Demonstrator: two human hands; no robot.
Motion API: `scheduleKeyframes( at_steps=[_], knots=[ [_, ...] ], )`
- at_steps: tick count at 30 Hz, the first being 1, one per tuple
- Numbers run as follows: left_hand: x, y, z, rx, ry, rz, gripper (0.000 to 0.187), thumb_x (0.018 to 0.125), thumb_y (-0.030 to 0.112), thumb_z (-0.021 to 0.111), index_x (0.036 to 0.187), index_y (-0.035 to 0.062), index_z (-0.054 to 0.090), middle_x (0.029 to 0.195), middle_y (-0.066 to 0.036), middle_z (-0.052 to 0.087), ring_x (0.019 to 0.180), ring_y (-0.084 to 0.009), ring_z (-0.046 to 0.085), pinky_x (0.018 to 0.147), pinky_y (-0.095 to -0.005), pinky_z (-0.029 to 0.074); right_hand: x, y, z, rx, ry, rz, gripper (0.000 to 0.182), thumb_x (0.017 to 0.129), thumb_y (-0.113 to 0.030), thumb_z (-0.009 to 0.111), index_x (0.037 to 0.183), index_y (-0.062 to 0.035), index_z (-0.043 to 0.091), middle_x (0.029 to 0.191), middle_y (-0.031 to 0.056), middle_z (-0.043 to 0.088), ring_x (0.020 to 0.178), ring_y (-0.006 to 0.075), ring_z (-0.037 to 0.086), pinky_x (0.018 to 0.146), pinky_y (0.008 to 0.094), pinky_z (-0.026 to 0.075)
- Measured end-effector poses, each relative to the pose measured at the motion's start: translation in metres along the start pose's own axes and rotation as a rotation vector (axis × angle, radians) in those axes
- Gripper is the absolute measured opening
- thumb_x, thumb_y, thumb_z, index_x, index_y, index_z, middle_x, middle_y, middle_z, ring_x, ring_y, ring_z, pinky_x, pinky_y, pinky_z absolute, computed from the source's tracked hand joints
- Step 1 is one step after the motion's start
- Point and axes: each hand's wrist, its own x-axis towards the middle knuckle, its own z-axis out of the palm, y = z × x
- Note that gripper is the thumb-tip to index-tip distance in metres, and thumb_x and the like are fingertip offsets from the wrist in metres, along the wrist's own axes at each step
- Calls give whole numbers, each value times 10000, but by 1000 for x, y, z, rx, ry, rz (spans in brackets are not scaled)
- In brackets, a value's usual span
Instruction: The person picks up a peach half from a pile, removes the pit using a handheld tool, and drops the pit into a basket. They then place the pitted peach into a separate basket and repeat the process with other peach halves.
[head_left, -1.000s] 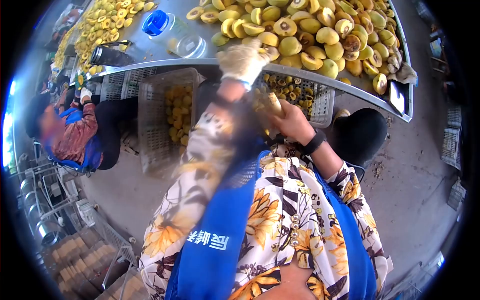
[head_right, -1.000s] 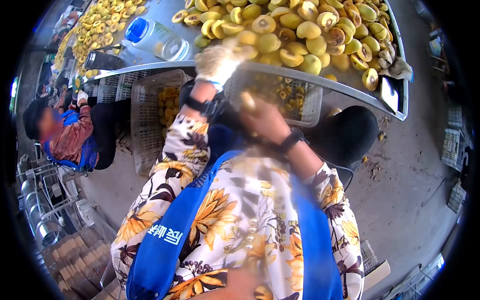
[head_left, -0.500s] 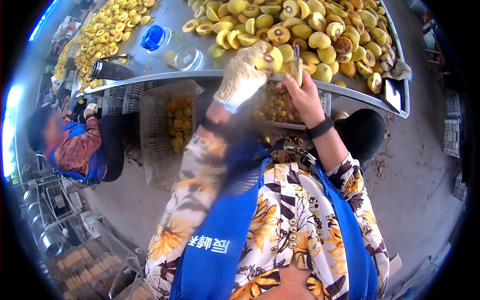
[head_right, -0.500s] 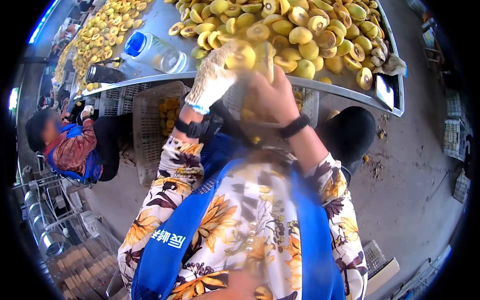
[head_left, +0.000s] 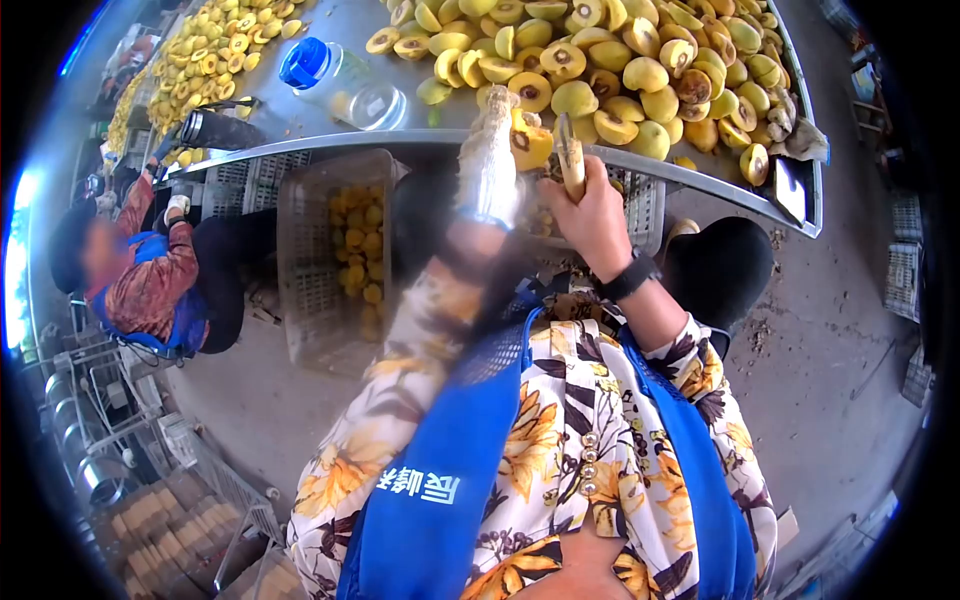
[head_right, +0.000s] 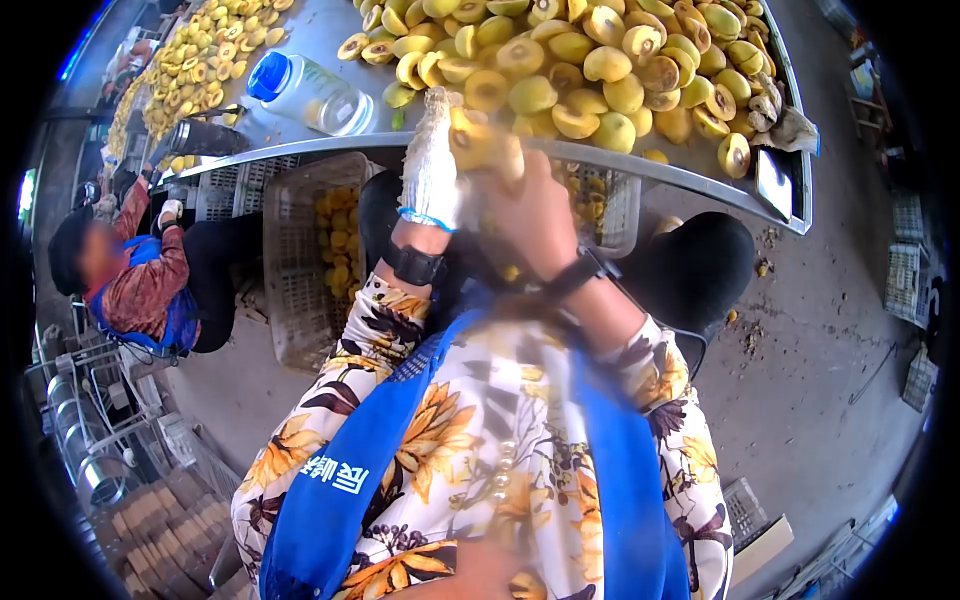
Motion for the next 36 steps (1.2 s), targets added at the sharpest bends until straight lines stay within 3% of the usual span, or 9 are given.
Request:
scheduleKeyframes(
  at_steps=[5,12,16,21,22,24,27,34,36],
  knots=[
    [2,7,1,-90,91,-163,310,891,266,531,1031,-10,542,878,-84,620,747,-141,600,642,-277,505,-9,-5,-4,-107,-107,-23,350,800,-235,617,986,17,460,768,281,582,765,439,566,635,460,457],
    [-6,6,15,299,39,274,317,890,299,536,942,-9,591,813,-80,631,633,-125,580,555,-258,471,-11,4,3,-151,-160,-86,259,795,-140,558,901,37,403,703,291,554,737,469,538,625,492,428],
    [-15,31,27,553,65,8,223,861,145,488,1027,23,571,890,-111,624,740,-227,597,669,-310,473,-14,4,-2,-99,-257,-110,256,802,-140,541,869,60,397,697,305,544,728,467,547,622,472,440],
    [4,24,-2,980,-193,315,441,880,417,509,919,-9,615,785,-91,654,620,-155,577,584,-281,459,-13,11,-8,-47,-441,-221,222,824,-138,528,863,44,405,637,224,547,522,344,553,476,395,436],
    [7,28,-3,970,-252,351,450,881,427,502,939,-6,611,794,-91,657,644,-159,582,601,-284,461,-14,9,-9,34,-491,-154,200,829,-131,522,864,31,410,615,186,544,468,296,541,434,369,426],
    [-3,39,4,415,-202,60,416,888,392,502,1022,5,577,848,-97,658,738,-168,593,654,-280,462,-14,-6,-11,403,-577,244,144,837,-109,507,867,0,419,568,90,513,377,176,483,353,304,385],
    [-8,-7,-17,584,-127,384,336,890,286,515,1077,10,552,906,-92,642,764,-153,594,673,-257,479,-20,-17,-5,729,-534,410,77,837,-71,476,874,-36,418,555,3,438,370,79,397,321,231,334],
    [-10,-5,-25,739,-190,336,209,874,139,515,1045,29,563,885,-86,634,713,-145,613,620,-265,516,-23,-8,5,558,-563,364,137,820,-111,450,757,-14,524,521,44,489,366,126,454,326,268,364],
    [-8,8,-11,224,-62,-94,191,876,137,497,1009,21,570,829,-81,639,690,-155,613,615,-255,514,-23,-9,6,542,-562,340,101,818,-102,460,797,-9,494,526,43,483,364,122,444,324,262,365]
  ],
)
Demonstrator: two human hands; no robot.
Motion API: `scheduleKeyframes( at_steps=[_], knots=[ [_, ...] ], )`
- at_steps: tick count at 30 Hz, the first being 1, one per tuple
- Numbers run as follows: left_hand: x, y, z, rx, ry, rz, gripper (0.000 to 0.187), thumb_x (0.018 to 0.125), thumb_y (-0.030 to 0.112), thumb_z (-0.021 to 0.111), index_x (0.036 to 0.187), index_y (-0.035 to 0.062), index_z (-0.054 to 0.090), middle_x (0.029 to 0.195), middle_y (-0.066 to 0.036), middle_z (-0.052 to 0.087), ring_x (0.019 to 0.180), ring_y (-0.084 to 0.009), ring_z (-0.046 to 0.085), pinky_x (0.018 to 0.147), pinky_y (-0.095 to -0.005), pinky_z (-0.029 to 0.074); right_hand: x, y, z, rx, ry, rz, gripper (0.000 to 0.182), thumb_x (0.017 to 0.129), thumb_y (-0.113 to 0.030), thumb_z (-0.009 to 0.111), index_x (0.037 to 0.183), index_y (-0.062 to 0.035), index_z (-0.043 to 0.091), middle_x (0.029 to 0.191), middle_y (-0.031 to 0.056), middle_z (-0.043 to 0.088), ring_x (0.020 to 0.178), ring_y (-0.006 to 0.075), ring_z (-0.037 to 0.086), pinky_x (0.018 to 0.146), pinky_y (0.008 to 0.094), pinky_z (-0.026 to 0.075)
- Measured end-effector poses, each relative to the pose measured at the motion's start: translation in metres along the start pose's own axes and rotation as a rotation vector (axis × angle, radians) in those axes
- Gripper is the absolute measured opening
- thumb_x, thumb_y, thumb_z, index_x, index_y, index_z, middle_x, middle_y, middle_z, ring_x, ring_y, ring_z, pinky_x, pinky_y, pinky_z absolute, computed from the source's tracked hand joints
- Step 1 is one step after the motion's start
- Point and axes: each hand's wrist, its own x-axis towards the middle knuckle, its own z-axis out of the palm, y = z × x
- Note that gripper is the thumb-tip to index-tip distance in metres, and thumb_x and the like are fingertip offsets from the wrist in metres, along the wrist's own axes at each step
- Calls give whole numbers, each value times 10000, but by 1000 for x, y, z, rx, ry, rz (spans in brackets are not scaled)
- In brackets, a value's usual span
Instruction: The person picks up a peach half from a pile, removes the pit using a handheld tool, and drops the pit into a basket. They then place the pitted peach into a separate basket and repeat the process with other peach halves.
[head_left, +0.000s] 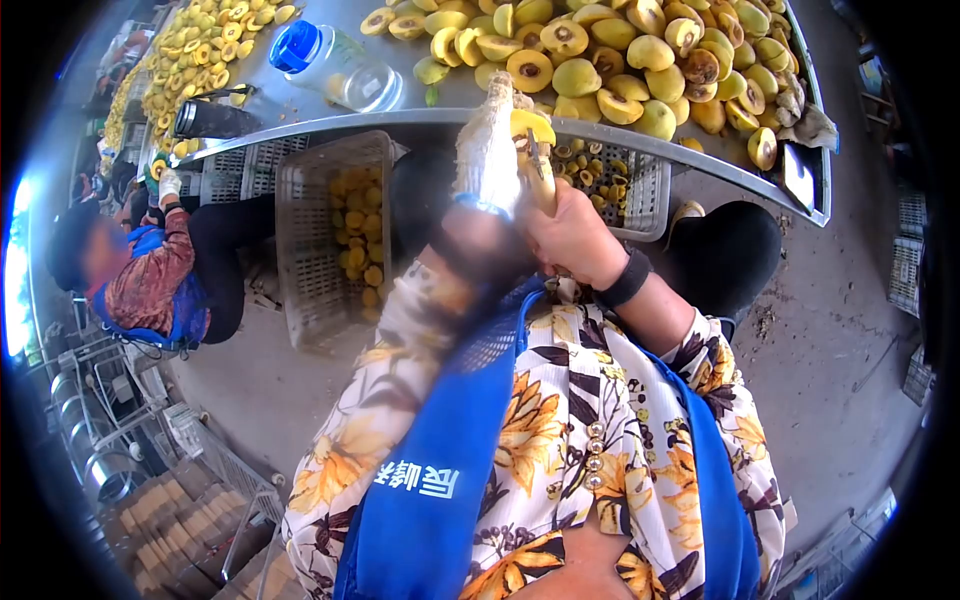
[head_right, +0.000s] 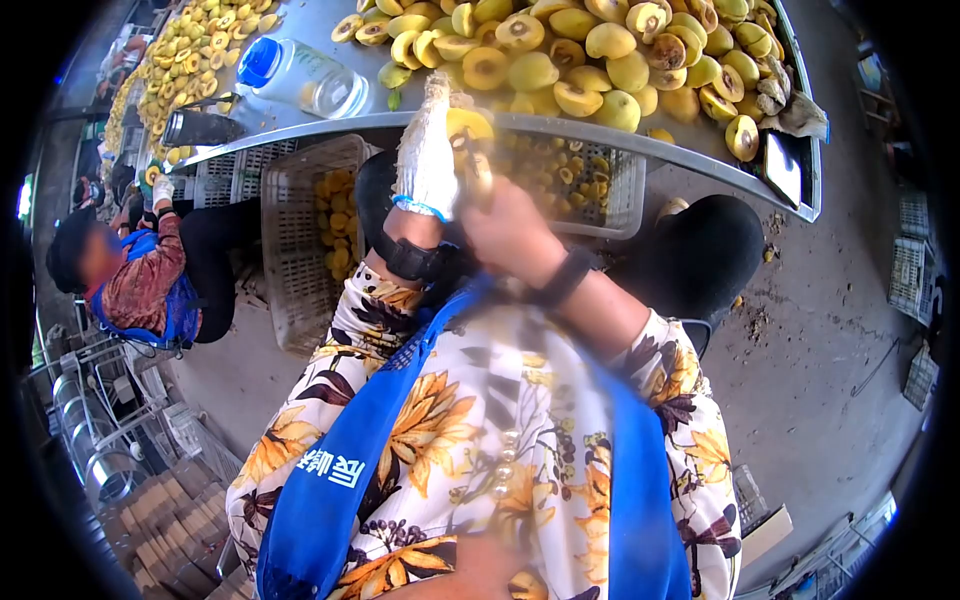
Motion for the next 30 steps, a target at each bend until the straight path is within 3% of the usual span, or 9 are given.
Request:
scheduleKeyframes(
  at_steps=[1,4,11,14,17,21,25,27,30],
  knots=[
    [0,5,5,-267,25,-209,186,877,135,488,991,16,574,801,-79,641,679,-160,613,613,-250,512,0,0,0,2,-4,0,90,818,-95,471,830,-7,458,532,39,470,360,113,425,320,254,362],
    [-3,-9,8,606,58,528,186,867,168,497,905,9,588,748,-68,645,649,-170,606,595,-254,500,-1,-2,-1,-28,13,33,101,809,-73,480,857,2,432,541,37,464,355,110,410,311,248,360],
    [0,-24,7,792,15,744,237,892,223,479,836,29,604,727,-54,647,648,-167,602,605,-276,482,1,5,-5,-12,44,75,85,788,-53,492,812,25,465,558,53,495,358,126,432,318,267,371],
    [0,-23,9,414,3,517,321,885,311,505,809,13,595,699,-68,638,617,-162,590,566,-272,472,8,22,-3,-162,136,-141,147,792,-87,523,842,40,468,571,62,511,366,141,453,333,283,377],
    [0,-3,14,-91,87,-271,378,881,362,509,801,2,590,686,-85,633,577,-158,574,529,-260,455,3,11,-5,-242,113,-91,211,795,-126,554,874,47,462,583,71,523,385,151,481,346,293,381],
    [-7,1,19,117,122,-118,380,905,352,474,807,2,584,657,-91,628,539,-156,554,501,-252,429,5,19,-3,-321,205,-140,228,795,-147,565,861,37,448,574,75,514,401,151,494,346,287,385],
    [-11,-9,20,143,125,202,387,906,365,476,800,8,581,642,-75,617,551,-146,554,512,-249,428,6,10,-8,-25,-4,74,232,796,-148,566,852,35,434,593,98,534,417,178,517,362,306,401],
    [-10,-15,19,90,119,148,381,905,373,479,816,17,582,642,-67,610,550,-145,549,523,-249,429,9,16,-12,-27,-45,89,232,792,-136,565,854,38,424,603,133,548,451,234,549,403,343,424],
    [-13,-7,23,-91,162,-127,369,897,388,494,850,33,584,658,-61,600,548,-149,541,540,-253,436,9,31,-12,-714,253,-319,245,770,-108,569,872,52,413,657,219,566,580,366,581,519,415,451]
  ],
)
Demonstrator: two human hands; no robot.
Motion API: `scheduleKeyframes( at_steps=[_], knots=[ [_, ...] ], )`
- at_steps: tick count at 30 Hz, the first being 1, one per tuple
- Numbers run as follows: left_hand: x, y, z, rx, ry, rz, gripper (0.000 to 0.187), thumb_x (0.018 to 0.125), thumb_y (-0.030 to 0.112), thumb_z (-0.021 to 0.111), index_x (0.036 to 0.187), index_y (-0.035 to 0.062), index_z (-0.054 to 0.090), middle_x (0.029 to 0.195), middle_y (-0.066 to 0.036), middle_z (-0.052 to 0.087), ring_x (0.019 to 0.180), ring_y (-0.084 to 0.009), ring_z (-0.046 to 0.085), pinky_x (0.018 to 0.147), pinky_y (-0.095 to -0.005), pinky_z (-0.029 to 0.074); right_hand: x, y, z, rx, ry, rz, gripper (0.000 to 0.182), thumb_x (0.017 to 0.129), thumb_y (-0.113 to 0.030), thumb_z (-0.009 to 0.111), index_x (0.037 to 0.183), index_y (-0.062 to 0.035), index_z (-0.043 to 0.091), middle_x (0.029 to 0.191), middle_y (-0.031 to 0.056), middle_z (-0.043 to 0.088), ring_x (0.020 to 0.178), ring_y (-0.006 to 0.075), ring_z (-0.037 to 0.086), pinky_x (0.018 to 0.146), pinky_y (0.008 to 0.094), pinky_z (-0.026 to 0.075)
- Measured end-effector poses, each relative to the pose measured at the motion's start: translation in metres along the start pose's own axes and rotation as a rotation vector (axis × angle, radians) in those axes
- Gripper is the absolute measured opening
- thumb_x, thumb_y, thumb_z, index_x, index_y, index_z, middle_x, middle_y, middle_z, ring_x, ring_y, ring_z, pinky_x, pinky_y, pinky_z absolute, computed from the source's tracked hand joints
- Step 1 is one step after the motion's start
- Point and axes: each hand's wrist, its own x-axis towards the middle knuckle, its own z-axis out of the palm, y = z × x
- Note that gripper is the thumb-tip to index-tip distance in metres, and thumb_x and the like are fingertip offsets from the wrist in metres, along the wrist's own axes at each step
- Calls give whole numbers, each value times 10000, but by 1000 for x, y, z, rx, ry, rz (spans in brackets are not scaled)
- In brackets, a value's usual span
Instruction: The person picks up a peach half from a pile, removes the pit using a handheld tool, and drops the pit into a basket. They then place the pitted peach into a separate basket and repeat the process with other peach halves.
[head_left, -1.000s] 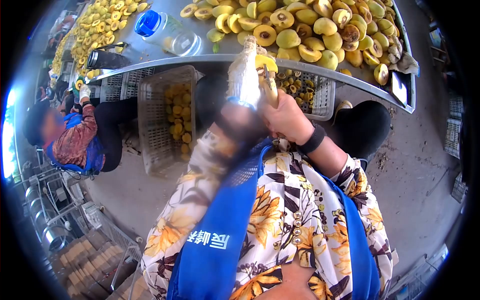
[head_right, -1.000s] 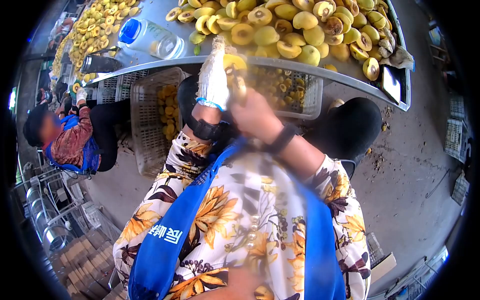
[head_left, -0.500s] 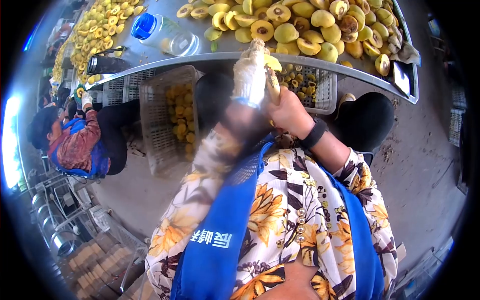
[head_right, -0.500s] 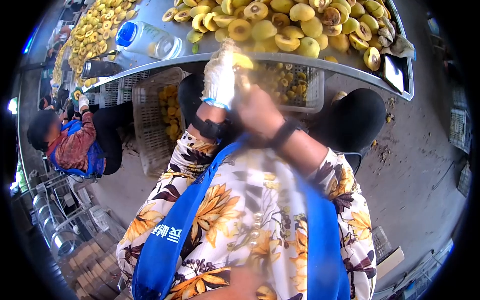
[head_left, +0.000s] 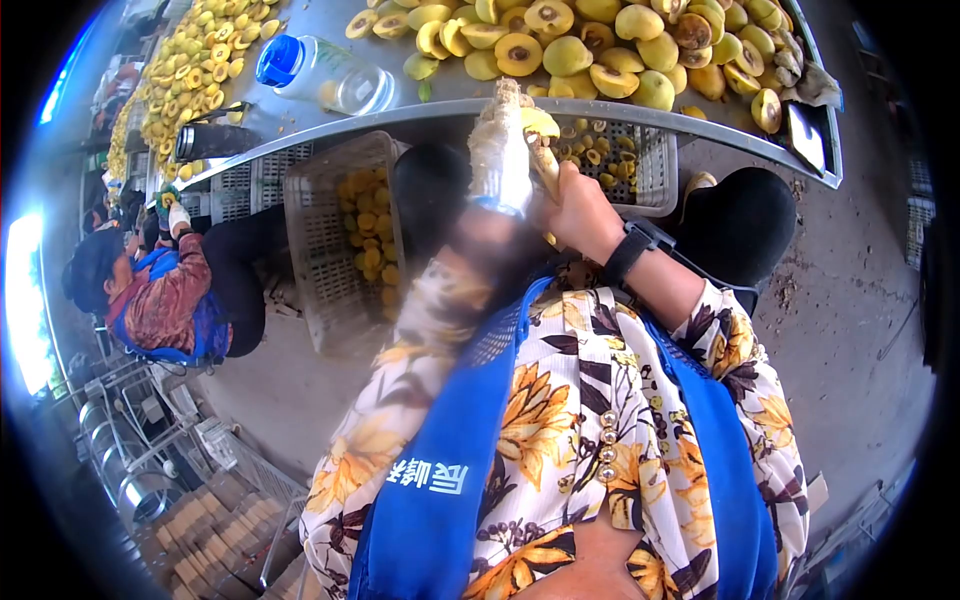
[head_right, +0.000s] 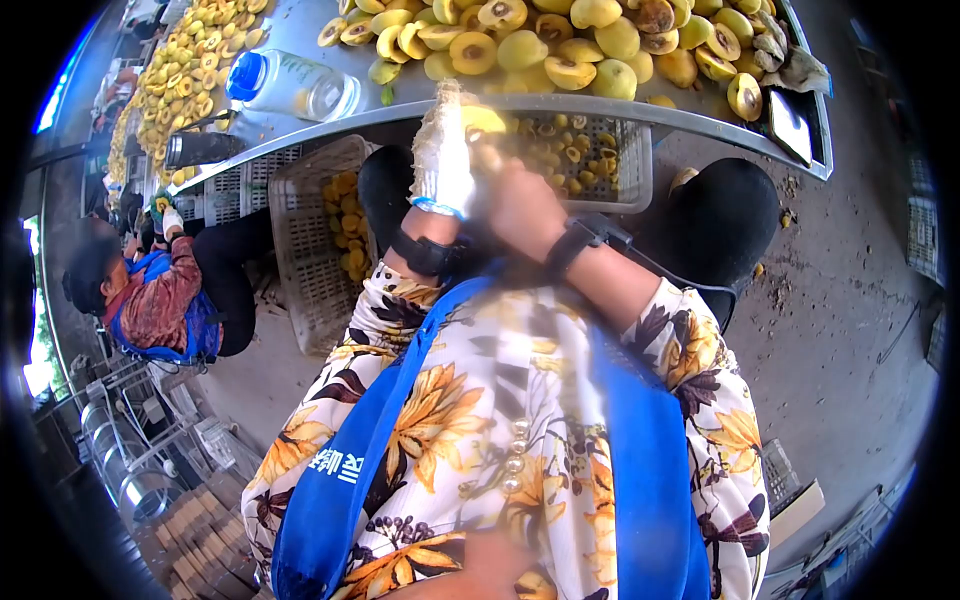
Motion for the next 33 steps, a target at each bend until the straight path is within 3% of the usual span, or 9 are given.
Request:
scheduleKeyframes(
  at_steps=[3,7,10,15,18,23,27,31,33],
  knots=[
    [6,9,-6,-280,-89,-322,365,877,409,524,859,49,580,685,-62,590,550,-158,538,533,-261,444,4,10,3,-4,11,58,269,747,-102,582,878,58,410,717,276,561,731,442,558,632,459,444],
    [9,5,-7,-290,-78,-299,344,858,388,560,828,45,567,685,-68,581,541,-159,532,506,-264,449,8,4,0,-29,43,72,267,748,-106,577,887,57,417,744,289,566,772,450,555,669,471,442],
    [4,5,-1,-113,14,-88,296,857,337,575,819,43,563,660,-71,578,520,-152,523,478,-261,433,6,-5,0,72,30,113,266,745,-107,574,887,61,424,745,292,564,784,447,558,679,468,442],
    [6,1,-2,-187,38,-199,276,864,311,568,785,47,543,631,-72,575,492,-143,507,430,-250,391,0,-5,6,82,0,139,274,744,-113,578,892,73,443,753,309,558,807,452,552,700,453,444],
    [6,0,-5,-243,79,-251,282,870,320,557,802,47,537,654,-77,582,495,-148,511,442,-252,405,2,1,7,-23,0,36,244,757,-103,573,889,61,451,697,265,571,665,404,592,588,428,466],
    [14,-12,-8,-96,37,121,314,891,349,519,879,38,553,750,-90,608,609,-162,573,534,-261,468,11,-13,-11,644,-288,314,158,780,-90,552,882,-6,465,594,67,505,413,143,476,350,274,370],
    [9,31,-5,-246,-187,-210,406,890,427,496,954,32,569,835,-79,618,738,-165,593,620,-278,492,14,-6,-34,819,-371,371,98,796,-83,532,876,-49,487,567,4,464,381,72,413,326,215,330],
    [17,25,-12,-196,-300,-340,374,865,410,553,889,38,583,786,-79,617,627,-155,579,561,-275,483,12,5,-17,367,-164,172,82,808,-98,525,828,-21,507,596,50,516,411,117,465,379,264,379],
    [16,10,-8,-137,-138,-222,345,854,384,581,823,40,581,684,-74,590,546,-152,552,505,-263,462,11,8,-12,201,-80,46,156,809,-135,550,822,13,503,625,118,548,489,181,530,443,319,425]
  ],
)
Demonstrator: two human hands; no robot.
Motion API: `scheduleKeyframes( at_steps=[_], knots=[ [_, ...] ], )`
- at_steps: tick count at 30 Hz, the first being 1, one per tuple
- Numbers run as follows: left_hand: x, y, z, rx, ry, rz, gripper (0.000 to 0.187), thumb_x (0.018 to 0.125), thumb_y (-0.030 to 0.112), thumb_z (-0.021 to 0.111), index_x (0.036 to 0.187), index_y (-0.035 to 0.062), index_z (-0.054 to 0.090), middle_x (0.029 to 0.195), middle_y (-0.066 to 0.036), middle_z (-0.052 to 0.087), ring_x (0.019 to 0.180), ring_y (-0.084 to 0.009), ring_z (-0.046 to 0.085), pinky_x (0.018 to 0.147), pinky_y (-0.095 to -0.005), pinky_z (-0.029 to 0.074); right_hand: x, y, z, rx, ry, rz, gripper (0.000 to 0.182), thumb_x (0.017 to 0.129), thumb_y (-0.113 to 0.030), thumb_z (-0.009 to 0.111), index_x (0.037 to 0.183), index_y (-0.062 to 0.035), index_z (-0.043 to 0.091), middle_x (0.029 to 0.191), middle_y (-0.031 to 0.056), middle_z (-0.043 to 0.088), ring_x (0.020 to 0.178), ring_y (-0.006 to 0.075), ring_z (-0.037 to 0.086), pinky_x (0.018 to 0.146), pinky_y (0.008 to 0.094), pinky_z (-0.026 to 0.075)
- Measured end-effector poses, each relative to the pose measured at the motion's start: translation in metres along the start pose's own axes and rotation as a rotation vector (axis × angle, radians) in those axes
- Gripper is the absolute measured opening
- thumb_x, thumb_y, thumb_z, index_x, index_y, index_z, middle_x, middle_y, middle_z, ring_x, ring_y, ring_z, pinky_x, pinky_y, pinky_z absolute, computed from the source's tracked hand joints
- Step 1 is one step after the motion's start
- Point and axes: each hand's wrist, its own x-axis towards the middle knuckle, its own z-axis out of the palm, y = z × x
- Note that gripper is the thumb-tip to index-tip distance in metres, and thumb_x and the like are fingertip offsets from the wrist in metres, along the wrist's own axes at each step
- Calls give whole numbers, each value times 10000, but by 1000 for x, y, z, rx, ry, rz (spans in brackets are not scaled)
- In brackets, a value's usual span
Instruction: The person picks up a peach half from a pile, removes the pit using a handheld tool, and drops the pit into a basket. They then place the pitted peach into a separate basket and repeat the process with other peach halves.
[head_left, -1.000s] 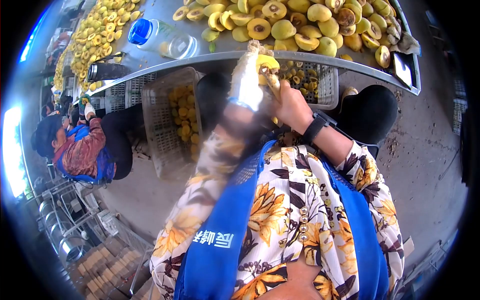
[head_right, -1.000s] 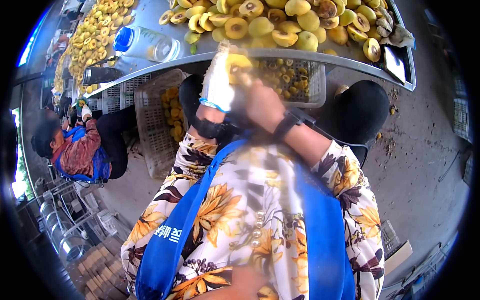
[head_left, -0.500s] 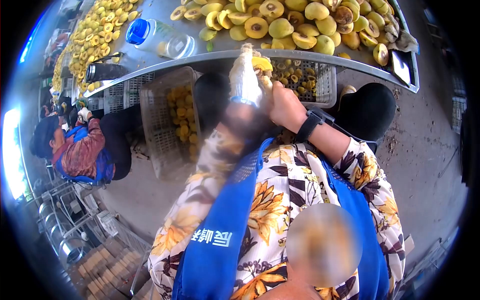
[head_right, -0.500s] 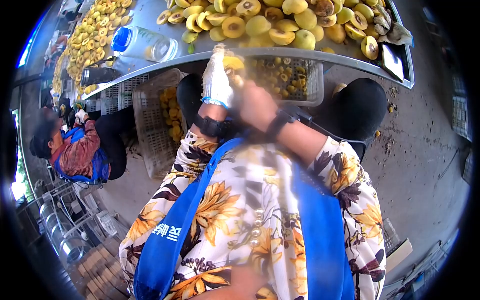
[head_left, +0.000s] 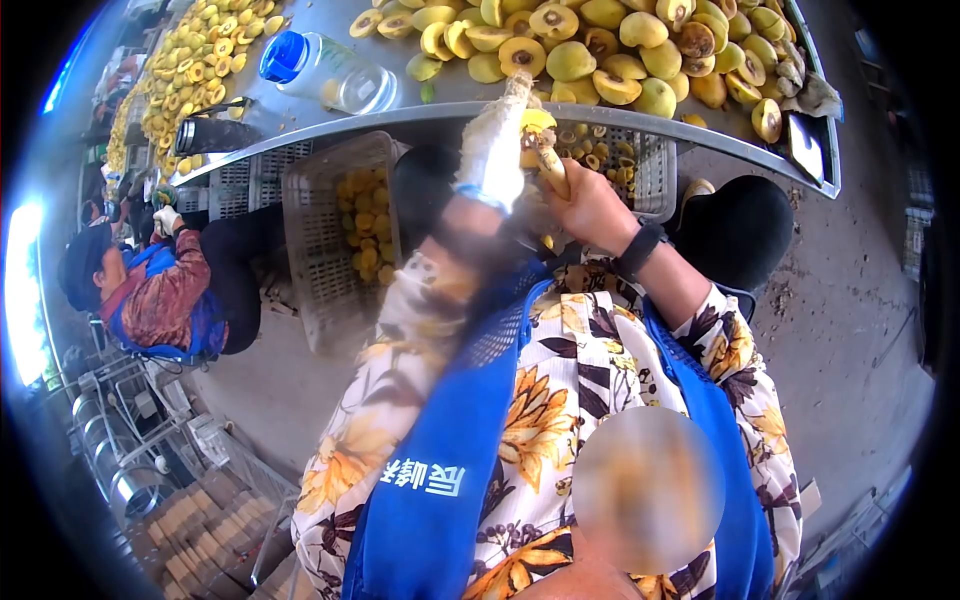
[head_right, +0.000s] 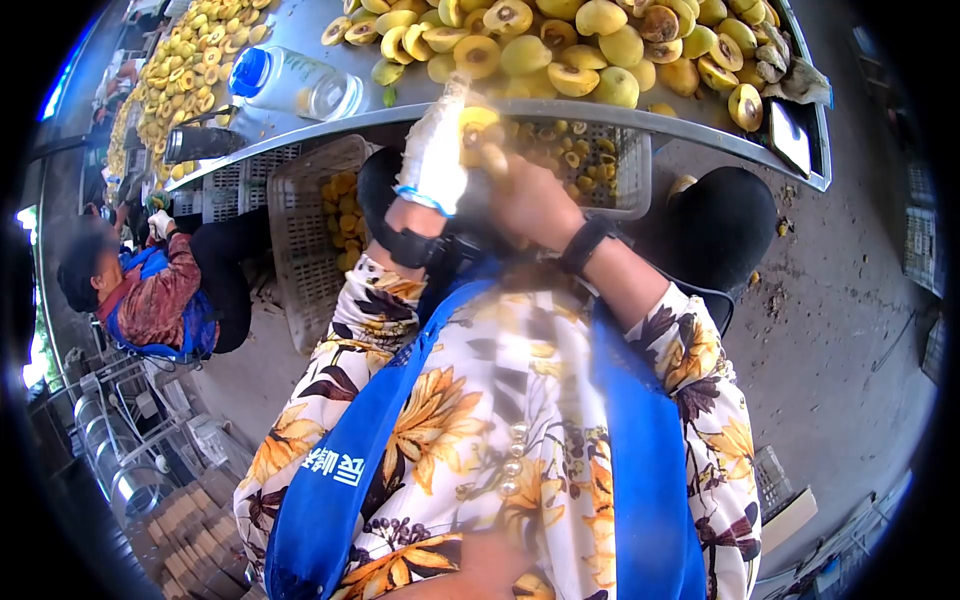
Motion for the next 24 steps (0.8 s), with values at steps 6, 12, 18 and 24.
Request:
scheduleKeyframes(
  at_steps=[6,12,18,24],
  knots=[
    [-11,-9,11,28,171,109,316,866,368,556,799,59,564,612,-83,556,488,-152,525,450,-257,431,-8,-26,7,113,-67,171,227,818,-141,542,872,63,458,594,130,539,421,201,531,378,318,415],
    [2,-19,-1,231,118,304,331,860,355,556,792,31,582,620,-86,573,467,-170,516,433,-280,422,-9,-34,4,260,-131,271,160,814,-83,487,889,52,446,563,83,507,371,153,473,330,284,383],
    [-4,-13,1,288,76,274,331,856,327,562,767,9,587,608,-87,581,477,-154,520,433,-267,407,-10,-25,2,505,-270,414,72,780,-26,456,839,13,443,582,75,473,381,131,435,326,272,380],
    [-5,-17,0,131,96,36,343,860,345,556,759,20,592,605,-84,580,476,-133,511,430,-254,393,-11,-16,6,548,-309,512,69,768,-4,455,832,-7,428,602,71,461,391,118,420,332,272,386]
  ],
)
